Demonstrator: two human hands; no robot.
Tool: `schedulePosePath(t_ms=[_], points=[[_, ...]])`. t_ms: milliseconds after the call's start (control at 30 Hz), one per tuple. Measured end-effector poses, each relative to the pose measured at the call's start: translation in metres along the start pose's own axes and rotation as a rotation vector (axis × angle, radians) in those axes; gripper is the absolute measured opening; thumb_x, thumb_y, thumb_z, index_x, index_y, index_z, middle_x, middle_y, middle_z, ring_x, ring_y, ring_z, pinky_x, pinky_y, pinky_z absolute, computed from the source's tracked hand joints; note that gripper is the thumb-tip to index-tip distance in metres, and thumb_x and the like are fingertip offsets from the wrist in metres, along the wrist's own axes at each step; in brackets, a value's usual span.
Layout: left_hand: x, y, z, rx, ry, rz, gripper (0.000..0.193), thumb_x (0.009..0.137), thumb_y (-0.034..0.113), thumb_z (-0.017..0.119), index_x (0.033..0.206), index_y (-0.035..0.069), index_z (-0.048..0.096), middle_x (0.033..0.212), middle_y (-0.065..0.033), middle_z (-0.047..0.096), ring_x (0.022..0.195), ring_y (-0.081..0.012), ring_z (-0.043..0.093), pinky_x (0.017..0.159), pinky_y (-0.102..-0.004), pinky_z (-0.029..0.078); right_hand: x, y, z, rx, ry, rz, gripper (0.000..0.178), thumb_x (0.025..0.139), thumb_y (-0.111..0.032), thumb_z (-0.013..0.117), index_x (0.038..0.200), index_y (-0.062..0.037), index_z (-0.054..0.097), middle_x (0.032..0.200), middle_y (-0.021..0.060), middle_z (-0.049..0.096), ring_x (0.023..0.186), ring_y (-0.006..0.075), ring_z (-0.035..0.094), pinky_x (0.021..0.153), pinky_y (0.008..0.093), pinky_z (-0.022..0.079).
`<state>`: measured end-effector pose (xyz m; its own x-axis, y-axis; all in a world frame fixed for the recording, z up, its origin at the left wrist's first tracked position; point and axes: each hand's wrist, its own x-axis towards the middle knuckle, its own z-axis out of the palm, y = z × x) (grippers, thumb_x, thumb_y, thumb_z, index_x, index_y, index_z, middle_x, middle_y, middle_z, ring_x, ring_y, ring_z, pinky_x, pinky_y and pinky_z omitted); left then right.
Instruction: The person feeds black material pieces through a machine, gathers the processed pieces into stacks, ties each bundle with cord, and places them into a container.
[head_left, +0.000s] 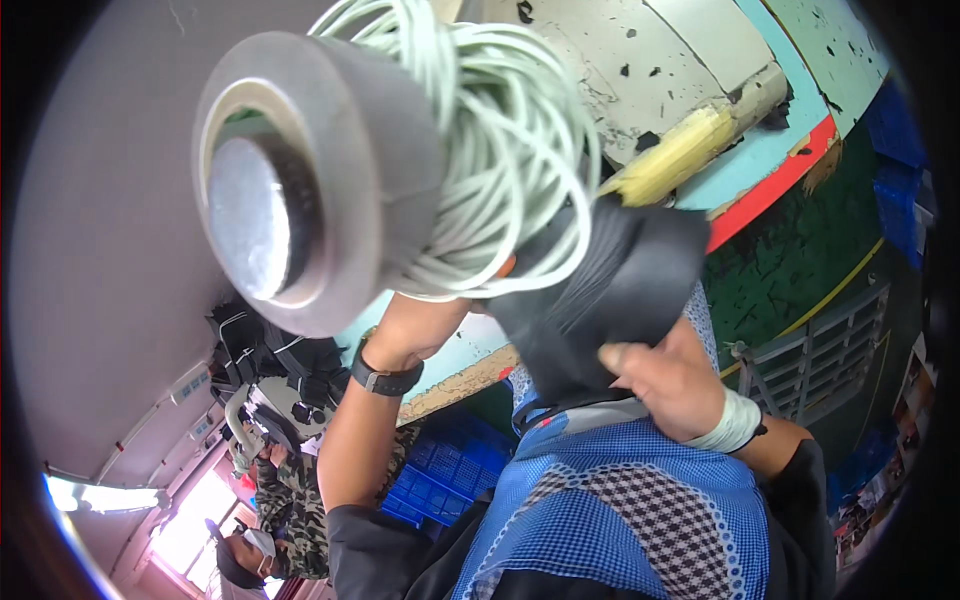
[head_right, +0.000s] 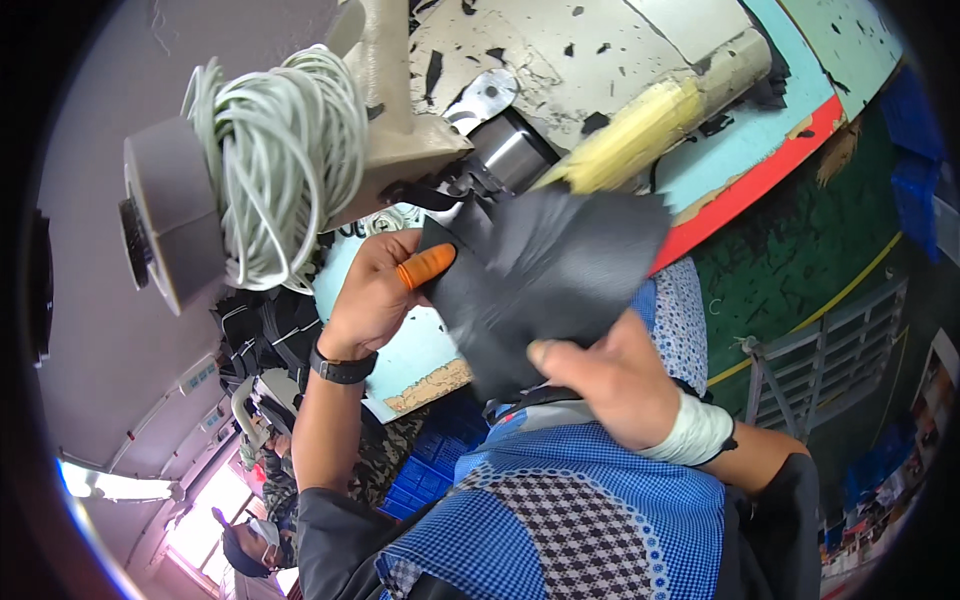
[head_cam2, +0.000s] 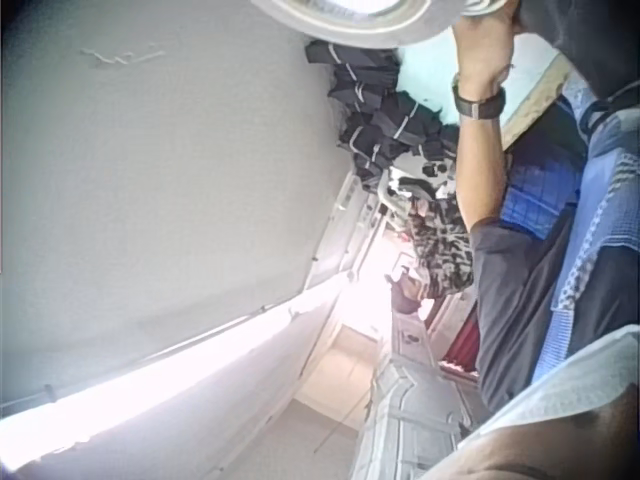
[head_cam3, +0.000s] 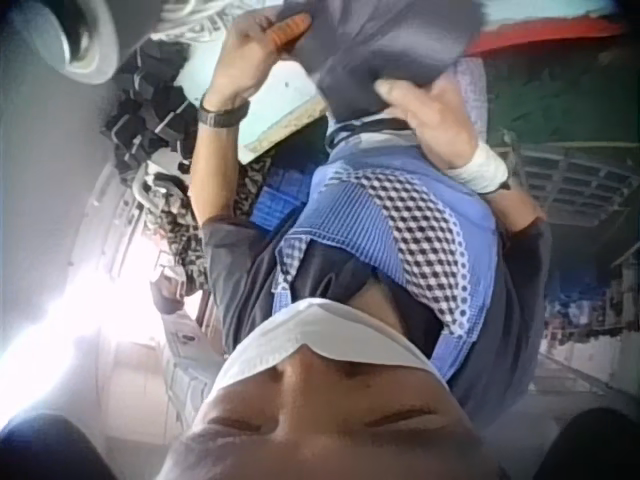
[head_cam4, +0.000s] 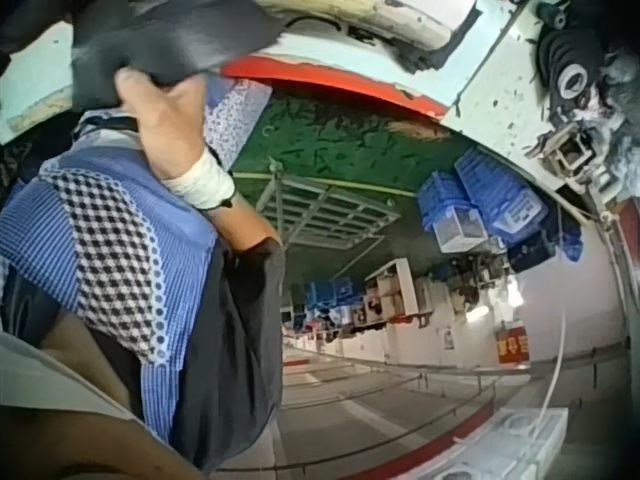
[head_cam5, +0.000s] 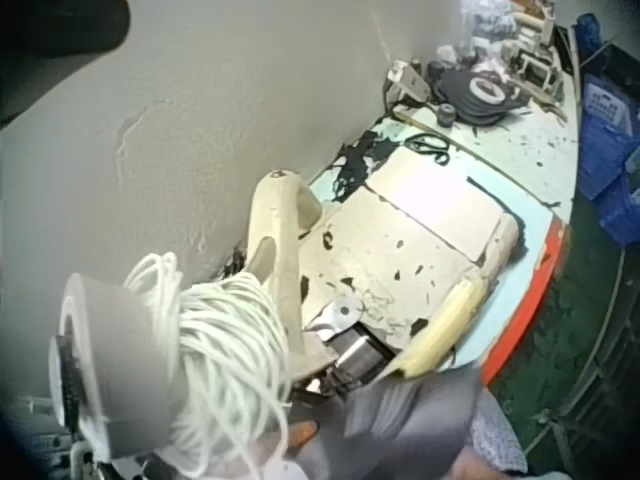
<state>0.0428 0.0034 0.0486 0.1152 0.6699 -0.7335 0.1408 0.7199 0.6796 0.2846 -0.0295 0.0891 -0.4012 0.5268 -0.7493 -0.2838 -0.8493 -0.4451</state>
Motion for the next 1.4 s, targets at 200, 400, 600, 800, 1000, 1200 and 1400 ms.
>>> schedulePosePath(t_ms=[200, 400, 600, 800, 1000, 1200, 1400], points=[[0.009, 0.015, 0.008, 0.084, 0.008, -0.004, 0.019, 0.095, 0.016, 0.062, 0.087, -0.001, 0.068, 0.075, 0.0014, 0.065, 0.062, -0.0009, 0.056, 0.050, -0.0157, 0.042, 0.006, 0.009, 0.000, 0.112, -0.047, 0.040, 0.039, 0.085, -0.006, 0.060, 0.122, 0.0014, 0.051, 0.107, 0.0075, 0.060, 0.088, 0.0117, 0.058, 0.071, 0.0271, 0.051], [0.021, -0.011, 0.002, 0.110, 0.012, 0.118, 0.023, 0.097, 0.019, 0.060, 0.094, -0.003, 0.068, 0.078, -0.0020, 0.066, 0.060, -0.0037, 0.059, 0.055, -0.0217, 0.054, 0.008, -0.001, -0.003, 0.121, 0.077, -0.107, 0.039, 0.086, -0.005, 0.058, 0.123, 0.0034, 0.049, 0.111, 0.0095, 0.059, 0.094, 0.0148, 0.059, 0.080, 0.0297, 0.050], [0.007, 0.019, 0.018, -0.033, -0.041, -0.096, 0.024, 0.096, 0.022, 0.061, 0.087, 0.000, 0.065, 0.068, 0.0017, 0.059, 0.053, -0.0035, 0.057, 0.052, -0.0183, 0.051, -0.003, 0.008, 0.001, 0.114, 0.009, -0.030, 0.047, 0.083, 0.001, 0.058, 0.127, 0.0054, 0.044, 0.123, 0.0123, 0.055, 0.114, 0.0192, 0.054, 0.099, 0.0345, 0.043], [0.014, 0.006, 0.006, -0.094, -0.047, -0.055, 0.025, 0.096, 0.023, 0.062, 0.086, 0.001, 0.065, 0.065, 0.0026, 0.057, 0.055, -0.0034, 0.058, 0.052, -0.0175, 0.050, -0.001, 0.008, 0.003, 0.187, 0.019, -0.034, 0.047, 0.084, 0.001, 0.059, 0.128, 0.0047, 0.044, 0.124, 0.0116, 0.054, 0.114, 0.0191, 0.053, 0.098, 0.0337, 0.043], [0.028, -0.010, 0.019, -0.197, -0.178, -0.020, 0.035, 0.100, 0.027, 0.054, 0.096, -0.006, 0.064, 0.078, -0.0094, 0.068, 0.061, -0.0121, 0.065, 0.059, -0.0227, 0.054, -0.004, -0.010, -0.005, -0.024, 0.136, -0.106, 0.047, 0.082, 0.002, 0.058, 0.127, 0.0055, 0.047, 0.121, 0.0124, 0.058, 0.110, 0.0190, 0.056, 0.097, 0.0344, 0.044], [-0.013, 0.020, 0.095, 0.328, -0.270, 0.352, 0.058, 0.084, 0.033, 0.072, 0.118, -0.007, 0.048, 0.100, -0.0184, 0.064, 0.087, -0.0306, 0.065, 0.074, -0.0365, 0.051, -0.020, 0.020, -0.036, -0.462, -0.057, -0.229, 0.047, 0.080, -0.005, 0.066, 0.123, 0.0054, 0.050, 0.118, 0.0154, 0.058, 0.104, 0.0222, 0.060, 0.092, 0.0335, 0.047], [-0.037, 0.020, 0.084, 0.426, -0.659, 0.285, 0.070, 0.078, 0.040, 0.077, 0.123, -0.006, 0.051, 0.101, -0.0222, 0.063, 0.093, -0.0382, 0.062, 0.081, -0.0402, 0.049, -0.036, 0.000, -0.089, -0.664, 0.025, -0.425, 0.081, 0.085, -0.026, 0.070, 0.147, -0.0001, 0.025, 0.130, 0.0208, 0.048, 0.117, 0.0249, 0.051, 0.102, 0.0409, 0.040]])
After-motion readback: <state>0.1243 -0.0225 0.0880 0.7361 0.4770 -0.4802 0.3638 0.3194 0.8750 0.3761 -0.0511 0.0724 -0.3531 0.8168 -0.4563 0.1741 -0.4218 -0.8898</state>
